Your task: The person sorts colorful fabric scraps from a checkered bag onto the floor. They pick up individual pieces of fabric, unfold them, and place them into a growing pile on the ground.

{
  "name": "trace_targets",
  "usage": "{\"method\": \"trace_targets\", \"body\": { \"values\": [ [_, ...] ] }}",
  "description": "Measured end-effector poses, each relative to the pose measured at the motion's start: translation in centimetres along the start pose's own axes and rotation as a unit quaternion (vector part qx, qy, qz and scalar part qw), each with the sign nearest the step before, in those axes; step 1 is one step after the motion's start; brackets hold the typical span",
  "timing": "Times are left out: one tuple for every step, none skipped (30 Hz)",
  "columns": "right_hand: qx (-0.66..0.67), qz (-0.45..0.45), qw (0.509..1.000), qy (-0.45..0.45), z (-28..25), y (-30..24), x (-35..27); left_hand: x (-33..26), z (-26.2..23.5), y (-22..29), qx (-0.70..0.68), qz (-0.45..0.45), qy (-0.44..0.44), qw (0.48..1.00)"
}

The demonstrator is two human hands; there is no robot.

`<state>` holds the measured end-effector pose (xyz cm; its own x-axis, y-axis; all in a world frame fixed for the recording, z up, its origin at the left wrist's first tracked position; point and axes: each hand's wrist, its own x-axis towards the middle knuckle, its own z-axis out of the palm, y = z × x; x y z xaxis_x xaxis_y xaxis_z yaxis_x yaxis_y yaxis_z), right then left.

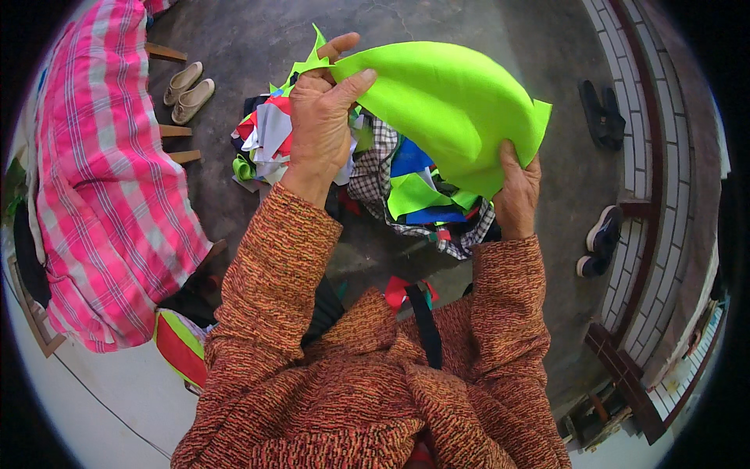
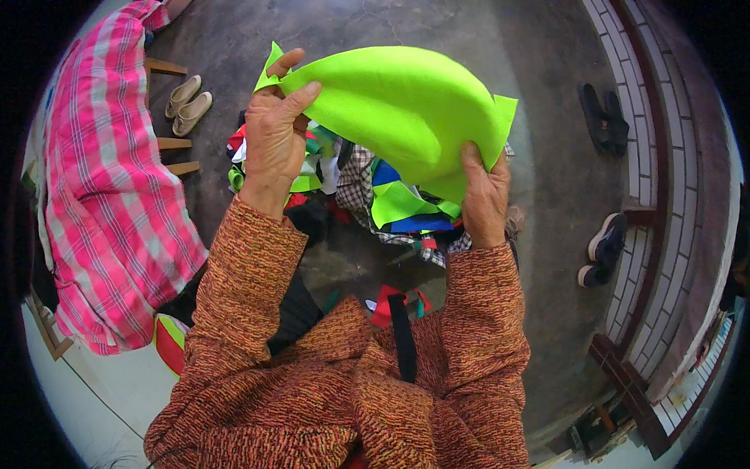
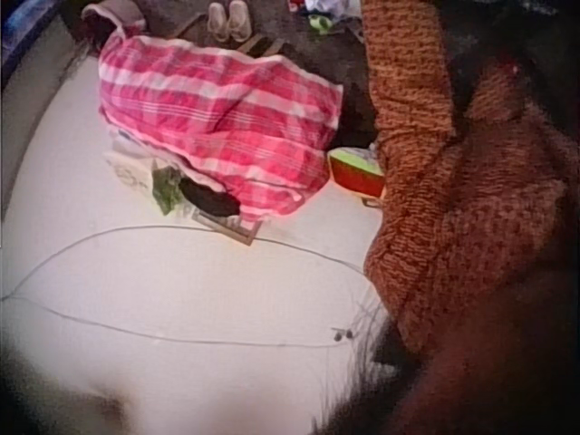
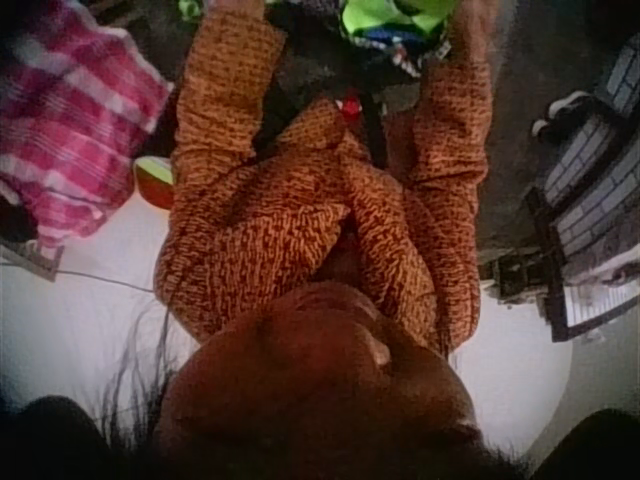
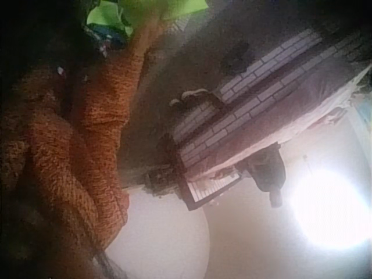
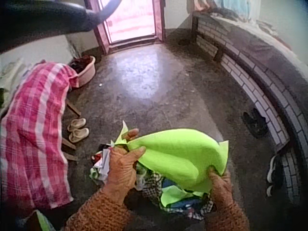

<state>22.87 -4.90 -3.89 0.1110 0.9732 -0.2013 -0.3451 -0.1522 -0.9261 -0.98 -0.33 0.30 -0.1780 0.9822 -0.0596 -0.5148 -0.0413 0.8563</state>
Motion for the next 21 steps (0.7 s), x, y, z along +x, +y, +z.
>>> {"method": "trace_targets", "body": {
  "values": [
    [0.014,0.000,1.000,-0.001,0.1,-0.1,0.0,0.0,-0.1,0.1,0.013,0.007,0.006,1.000],
    [0.028,0.000,1.000,0.000,0.4,-0.5,-0.1,0.0,-0.2,0.0,0.028,0.015,0.014,0.999],
    [0.041,0.000,0.999,0.000,0.5,-0.7,-0.2,0.1,-0.2,-0.1,0.043,0.022,0.023,0.999],
    [0.042,0.002,0.999,-0.004,0.4,-0.5,-0.2,0.1,-0.3,-0.1,0.059,0.030,0.031,0.997],
    [0.045,0.005,0.999,-0.009,0.2,-0.3,-0.1,0.2,-0.4,-0.1,0.061,0.032,0.040,0.997],
    [0.047,0.006,0.999,-0.015,0.2,-0.2,0.0,0.2,-0.5,-0.1,0.063,0.034,0.048,0.996],
    [0.030,0.006,0.999,-0.015,0.3,-0.3,-0.1,0.2,-0.6,-0.1,0.065,0.036,0.055,0.996],
    [0.012,0.004,1.000,-0.015,0.4,-0.3,-0.2,0.2,-0.7,-0.1,0.061,0.027,0.056,0.996],
    [-0.007,0.002,1.000,-0.014,0.6,-0.4,-0.3,0.3,-0.7,-0.1,0.057,0.018,0.057,0.997],
    [-0.019,-0.014,1.000,-0.021,0.7,-0.5,-0.2,0.4,-0.8,0.0,0.053,0.009,0.058,0.997],
    [-0.030,-0.030,0.999,-0.028,0.8,-0.5,-0.1,0.4,-0.9,0.0,0.046,0.008,0.055,0.997],
    [-0.042,-0.046,0.997,-0.035,0.9,-0.5,0.0,0.5,-1.0,0.0,0.039,0.007,0.052,0.998],
    [-0.032,-0.058,0.997,-0.036,1.1,-0.6,0.2,0.5,-1.1,0.1,0.032,0.006,0.049,0.998],
    [-0.022,-0.069,0.997,-0.037,1.3,-0.7,0.2,0.5,-1.2,0.1,0.028,0.001,0.054,0.998],
    [-0.012,-0.079,0.996,-0.039,1.4,-0.7,0.3,0.5,-1.2,0.2,0.025,-0.004,0.057,0.998],
    [-0.018,-0.082,0.996,-0.042,1.3,-0.6,0.5,0.5,-1.2,0.2,0.021,-0.009,0.061,0.998],
    [-0.024,-0.085,0.995,-0.046,1.1,-0.3,0.5,0.4,-1.3,0.4,0.026,-0.017,0.055,0.998],
    [-0.030,-0.087,0.995,-0.050,1.0,-0.2,0.6,0.4,-1.3,0.5,0.030,-0.025,0.049,0.998],
    [-0.038,-0.079,0.995,-0.046,1.0,-0.3,0.6,0.3,-1.4,0.6,0.034,-0.032,0.043,0.998],
    [-0.048,-0.070,0.996,-0.041,1.1,-0.4,0.5,0.3,-1.3,0.6,0.030,-0.035,0.038,0.998],
    [-0.058,-0.061,0.996,-0.036,1.1,-0.5,0.5,0.3,-1.3,0.7,0.025,-0.038,0.034,0.998]
  ]
}}
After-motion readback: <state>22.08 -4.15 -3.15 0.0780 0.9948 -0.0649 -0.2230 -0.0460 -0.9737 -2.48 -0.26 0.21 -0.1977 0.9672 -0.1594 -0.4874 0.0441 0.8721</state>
